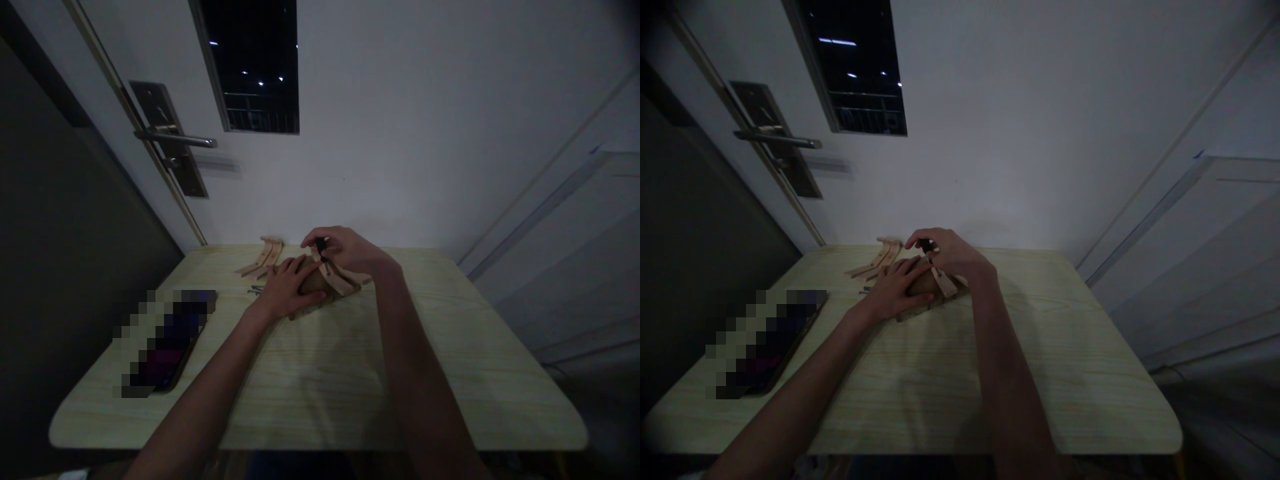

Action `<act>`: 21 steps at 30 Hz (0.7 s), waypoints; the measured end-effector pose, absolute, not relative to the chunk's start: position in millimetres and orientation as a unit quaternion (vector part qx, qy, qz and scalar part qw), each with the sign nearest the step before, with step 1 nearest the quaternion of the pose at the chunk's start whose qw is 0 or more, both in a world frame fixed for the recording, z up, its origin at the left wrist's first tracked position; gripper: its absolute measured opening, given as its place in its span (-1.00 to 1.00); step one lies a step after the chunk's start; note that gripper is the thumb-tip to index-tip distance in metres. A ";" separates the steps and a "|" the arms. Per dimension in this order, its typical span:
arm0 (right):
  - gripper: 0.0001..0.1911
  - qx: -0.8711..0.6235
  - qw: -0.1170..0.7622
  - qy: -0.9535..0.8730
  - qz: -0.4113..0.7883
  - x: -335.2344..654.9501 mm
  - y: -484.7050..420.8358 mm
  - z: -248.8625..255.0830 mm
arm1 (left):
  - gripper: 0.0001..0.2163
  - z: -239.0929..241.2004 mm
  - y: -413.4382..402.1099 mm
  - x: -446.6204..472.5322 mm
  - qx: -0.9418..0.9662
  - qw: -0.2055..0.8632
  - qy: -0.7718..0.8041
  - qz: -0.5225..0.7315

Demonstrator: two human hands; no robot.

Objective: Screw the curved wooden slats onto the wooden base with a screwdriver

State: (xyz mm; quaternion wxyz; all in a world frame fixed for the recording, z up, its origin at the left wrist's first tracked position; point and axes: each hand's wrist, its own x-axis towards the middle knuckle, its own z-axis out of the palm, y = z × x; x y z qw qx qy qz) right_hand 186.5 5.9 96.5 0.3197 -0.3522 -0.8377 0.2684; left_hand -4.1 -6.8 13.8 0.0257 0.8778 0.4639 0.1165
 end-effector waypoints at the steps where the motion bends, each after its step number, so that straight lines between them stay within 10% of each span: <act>1: -0.55 -0.348 0.316 -0.841 0.269 186.5 5.9 96.8 | -0.31 14.4 -7.2 -3.8 0.877 0.026 0.465 0.116; 21: -0.79 -0.585 0.273 -0.759 0.092 187.1 -1.4 110.3 | -0.28 13.1 -6.9 -4.6 0.876 0.029 0.468 0.115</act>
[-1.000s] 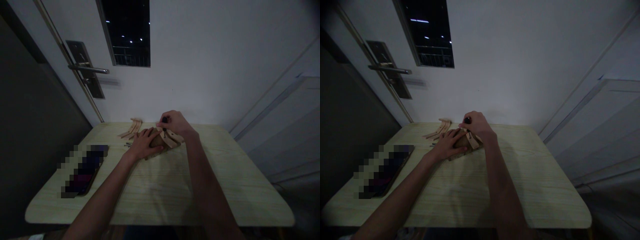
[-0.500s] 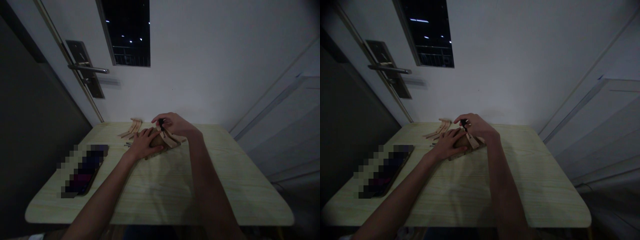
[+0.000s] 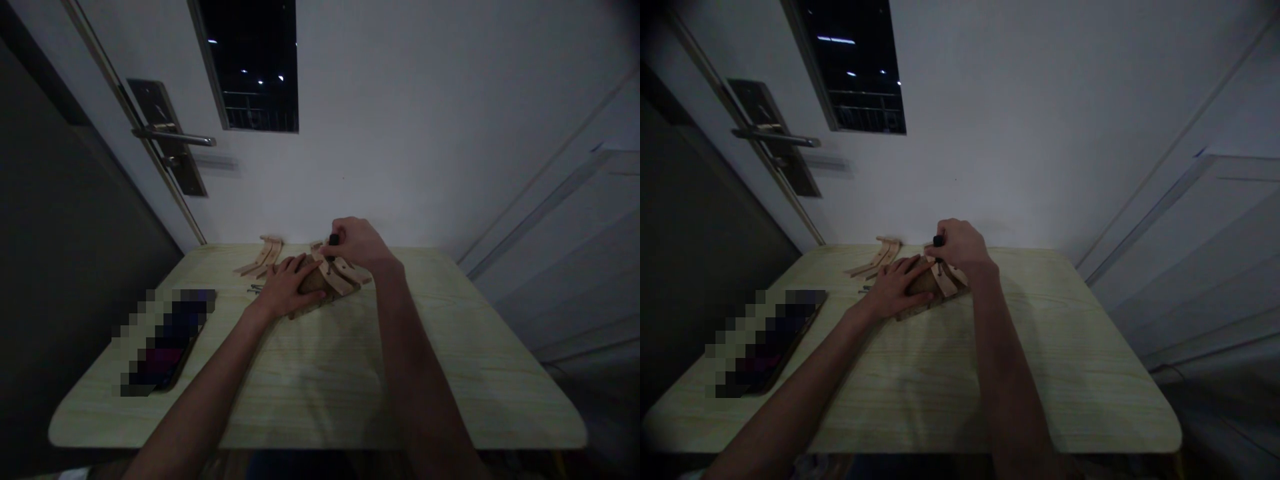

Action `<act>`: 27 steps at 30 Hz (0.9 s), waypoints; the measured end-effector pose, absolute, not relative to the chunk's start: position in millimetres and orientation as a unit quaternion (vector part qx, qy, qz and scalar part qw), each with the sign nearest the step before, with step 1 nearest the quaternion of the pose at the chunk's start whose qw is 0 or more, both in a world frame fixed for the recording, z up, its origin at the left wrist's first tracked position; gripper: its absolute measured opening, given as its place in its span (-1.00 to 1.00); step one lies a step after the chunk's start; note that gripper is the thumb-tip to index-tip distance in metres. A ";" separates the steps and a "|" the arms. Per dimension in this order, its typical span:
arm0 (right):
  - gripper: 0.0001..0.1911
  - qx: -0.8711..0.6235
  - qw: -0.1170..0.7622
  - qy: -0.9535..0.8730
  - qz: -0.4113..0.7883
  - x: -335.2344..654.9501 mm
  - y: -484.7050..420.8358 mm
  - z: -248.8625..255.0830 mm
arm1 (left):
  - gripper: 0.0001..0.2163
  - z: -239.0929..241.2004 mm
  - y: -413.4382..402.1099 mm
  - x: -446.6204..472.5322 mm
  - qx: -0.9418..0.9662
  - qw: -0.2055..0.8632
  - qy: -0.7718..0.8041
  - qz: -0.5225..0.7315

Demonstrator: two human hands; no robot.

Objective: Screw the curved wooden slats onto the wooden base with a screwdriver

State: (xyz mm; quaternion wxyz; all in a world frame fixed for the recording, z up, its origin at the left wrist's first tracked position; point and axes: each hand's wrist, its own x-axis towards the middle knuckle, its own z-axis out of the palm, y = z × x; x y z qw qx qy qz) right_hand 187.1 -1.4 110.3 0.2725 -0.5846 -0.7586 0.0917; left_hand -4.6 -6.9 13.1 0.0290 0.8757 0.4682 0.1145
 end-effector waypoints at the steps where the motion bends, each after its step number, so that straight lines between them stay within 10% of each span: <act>1: -0.77 -0.599 0.266 -0.752 0.068 186.8 -1.5 109.6 | -0.28 13.3 -7.0 -4.5 0.876 0.029 0.469 0.114; 27: -0.76 -0.430 0.338 -0.800 0.248 194.8 5.6 102.3 | -0.31 15.0 -7.5 -4.3 0.874 0.040 0.471 0.113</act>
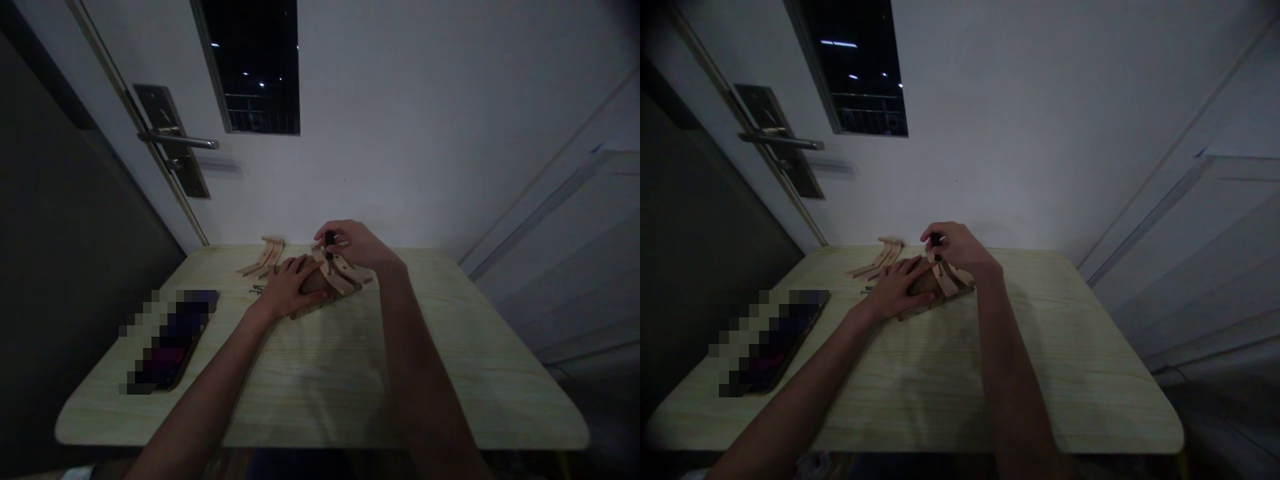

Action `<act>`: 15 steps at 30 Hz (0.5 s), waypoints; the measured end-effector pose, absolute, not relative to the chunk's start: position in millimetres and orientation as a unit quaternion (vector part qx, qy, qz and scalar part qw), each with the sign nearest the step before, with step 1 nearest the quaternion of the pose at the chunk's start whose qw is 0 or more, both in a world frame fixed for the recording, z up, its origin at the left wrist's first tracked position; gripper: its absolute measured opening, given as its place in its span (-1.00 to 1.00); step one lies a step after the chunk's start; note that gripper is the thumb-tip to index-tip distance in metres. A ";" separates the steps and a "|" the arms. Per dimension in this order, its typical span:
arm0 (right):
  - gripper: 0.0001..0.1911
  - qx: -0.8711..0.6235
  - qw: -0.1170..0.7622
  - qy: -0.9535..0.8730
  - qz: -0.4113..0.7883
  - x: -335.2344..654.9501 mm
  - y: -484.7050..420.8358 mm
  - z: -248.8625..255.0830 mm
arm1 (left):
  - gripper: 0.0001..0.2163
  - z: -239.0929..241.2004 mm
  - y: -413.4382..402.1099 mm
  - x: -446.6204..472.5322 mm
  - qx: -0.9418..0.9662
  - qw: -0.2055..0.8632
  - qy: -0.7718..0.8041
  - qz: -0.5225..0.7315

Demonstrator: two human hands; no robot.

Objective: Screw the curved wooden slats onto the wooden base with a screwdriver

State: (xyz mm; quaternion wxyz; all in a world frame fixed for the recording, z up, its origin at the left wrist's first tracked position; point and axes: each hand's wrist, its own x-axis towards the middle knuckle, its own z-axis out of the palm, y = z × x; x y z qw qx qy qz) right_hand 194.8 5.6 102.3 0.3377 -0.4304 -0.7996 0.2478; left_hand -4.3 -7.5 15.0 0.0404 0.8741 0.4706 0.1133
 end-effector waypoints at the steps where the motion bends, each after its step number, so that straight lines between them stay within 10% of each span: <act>1: -0.75 -0.441 0.342 -0.794 0.239 194.9 5.6 102.4 | -0.31 14.9 -7.6 -4.3 0.874 0.041 0.471 0.113; 15: -0.80 -0.558 0.310 -0.764 0.093 188.1 5.9 102.8 | -0.29 13.5 -7.8 -4.8 0.875 0.032 0.468 0.117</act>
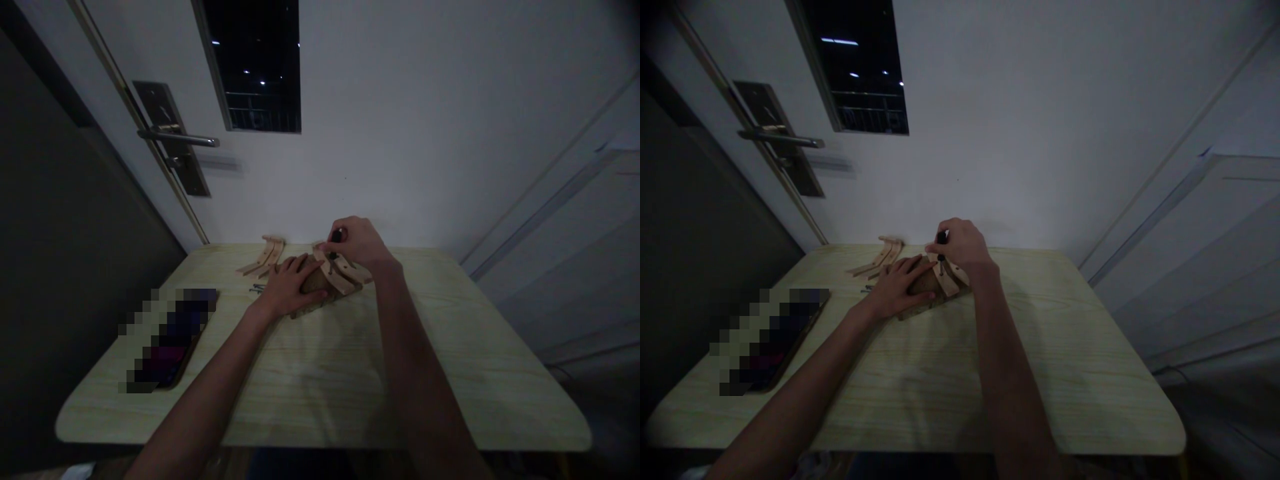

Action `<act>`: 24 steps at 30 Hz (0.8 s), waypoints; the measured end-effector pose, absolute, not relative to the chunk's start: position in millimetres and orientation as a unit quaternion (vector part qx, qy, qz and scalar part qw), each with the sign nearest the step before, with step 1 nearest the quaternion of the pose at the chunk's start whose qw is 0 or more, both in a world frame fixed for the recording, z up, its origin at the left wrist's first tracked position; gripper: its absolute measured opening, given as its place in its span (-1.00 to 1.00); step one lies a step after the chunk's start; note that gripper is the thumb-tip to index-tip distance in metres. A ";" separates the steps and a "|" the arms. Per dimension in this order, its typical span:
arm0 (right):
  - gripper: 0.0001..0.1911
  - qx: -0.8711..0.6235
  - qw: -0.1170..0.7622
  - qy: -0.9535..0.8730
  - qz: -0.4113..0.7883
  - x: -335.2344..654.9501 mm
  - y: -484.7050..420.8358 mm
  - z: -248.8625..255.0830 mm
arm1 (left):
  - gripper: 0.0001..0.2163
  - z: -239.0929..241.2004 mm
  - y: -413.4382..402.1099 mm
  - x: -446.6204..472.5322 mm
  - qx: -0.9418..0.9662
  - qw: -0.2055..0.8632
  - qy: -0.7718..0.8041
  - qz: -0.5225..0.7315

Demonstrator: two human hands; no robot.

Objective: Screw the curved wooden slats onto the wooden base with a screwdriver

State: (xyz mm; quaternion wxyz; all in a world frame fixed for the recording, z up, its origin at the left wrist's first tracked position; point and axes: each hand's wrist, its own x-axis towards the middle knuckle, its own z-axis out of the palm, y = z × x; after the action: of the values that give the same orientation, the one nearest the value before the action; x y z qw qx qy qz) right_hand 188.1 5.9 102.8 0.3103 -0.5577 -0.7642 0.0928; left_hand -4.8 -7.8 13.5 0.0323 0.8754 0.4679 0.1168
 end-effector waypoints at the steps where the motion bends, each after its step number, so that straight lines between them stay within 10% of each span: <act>1: -0.78 -0.569 0.308 -0.758 0.088 188.1 6.0 102.5 | -0.30 13.9 -7.9 -4.8 0.876 0.033 0.468 0.115; 24: -0.64 -0.405 0.350 -0.785 0.311 194.3 10.1 94.0 | -0.31 15.5 -7.6 -4.0 0.876 0.026 0.468 0.109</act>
State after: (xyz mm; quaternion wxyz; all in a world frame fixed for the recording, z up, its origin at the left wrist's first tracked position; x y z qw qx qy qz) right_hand 194.3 10.1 94.0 0.3496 -0.4050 -0.7855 0.3111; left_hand -4.0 -7.6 15.5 0.0257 0.8764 0.4683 0.1094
